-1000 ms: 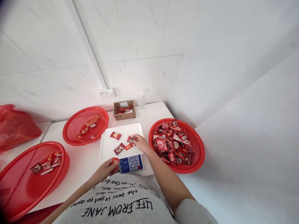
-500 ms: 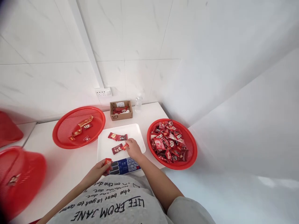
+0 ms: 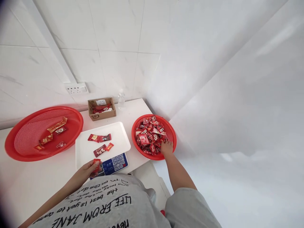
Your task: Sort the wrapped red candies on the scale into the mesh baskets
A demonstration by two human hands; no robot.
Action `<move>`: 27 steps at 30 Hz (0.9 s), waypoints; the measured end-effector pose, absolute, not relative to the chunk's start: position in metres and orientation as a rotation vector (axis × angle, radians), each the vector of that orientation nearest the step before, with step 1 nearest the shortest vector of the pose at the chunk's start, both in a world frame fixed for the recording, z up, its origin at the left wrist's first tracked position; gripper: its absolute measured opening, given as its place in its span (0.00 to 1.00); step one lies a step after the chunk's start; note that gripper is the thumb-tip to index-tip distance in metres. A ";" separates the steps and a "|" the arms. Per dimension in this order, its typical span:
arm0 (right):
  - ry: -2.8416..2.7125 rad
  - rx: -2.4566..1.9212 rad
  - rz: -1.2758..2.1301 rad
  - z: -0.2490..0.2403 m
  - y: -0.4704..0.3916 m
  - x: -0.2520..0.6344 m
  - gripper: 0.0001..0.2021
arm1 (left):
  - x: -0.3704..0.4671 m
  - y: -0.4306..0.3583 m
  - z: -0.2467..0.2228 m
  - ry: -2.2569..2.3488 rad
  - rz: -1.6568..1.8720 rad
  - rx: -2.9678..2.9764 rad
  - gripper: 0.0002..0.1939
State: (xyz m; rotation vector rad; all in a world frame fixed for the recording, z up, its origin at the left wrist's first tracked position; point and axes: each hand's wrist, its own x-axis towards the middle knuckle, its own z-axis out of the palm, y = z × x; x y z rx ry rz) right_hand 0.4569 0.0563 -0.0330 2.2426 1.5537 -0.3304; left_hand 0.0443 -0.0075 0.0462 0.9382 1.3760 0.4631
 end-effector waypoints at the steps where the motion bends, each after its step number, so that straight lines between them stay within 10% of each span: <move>1: 1.560 2.253 -0.340 -0.036 0.054 0.457 0.23 | 0.047 -0.006 0.048 1.377 0.455 0.943 0.25; 21: 1.688 3.042 -0.490 0.019 0.057 0.435 0.23 | 0.051 -0.004 0.047 1.392 0.429 0.956 0.26; 27: 2.212 2.622 -1.559 0.026 0.076 0.324 0.26 | 0.047 -0.008 0.047 1.392 0.423 0.934 0.25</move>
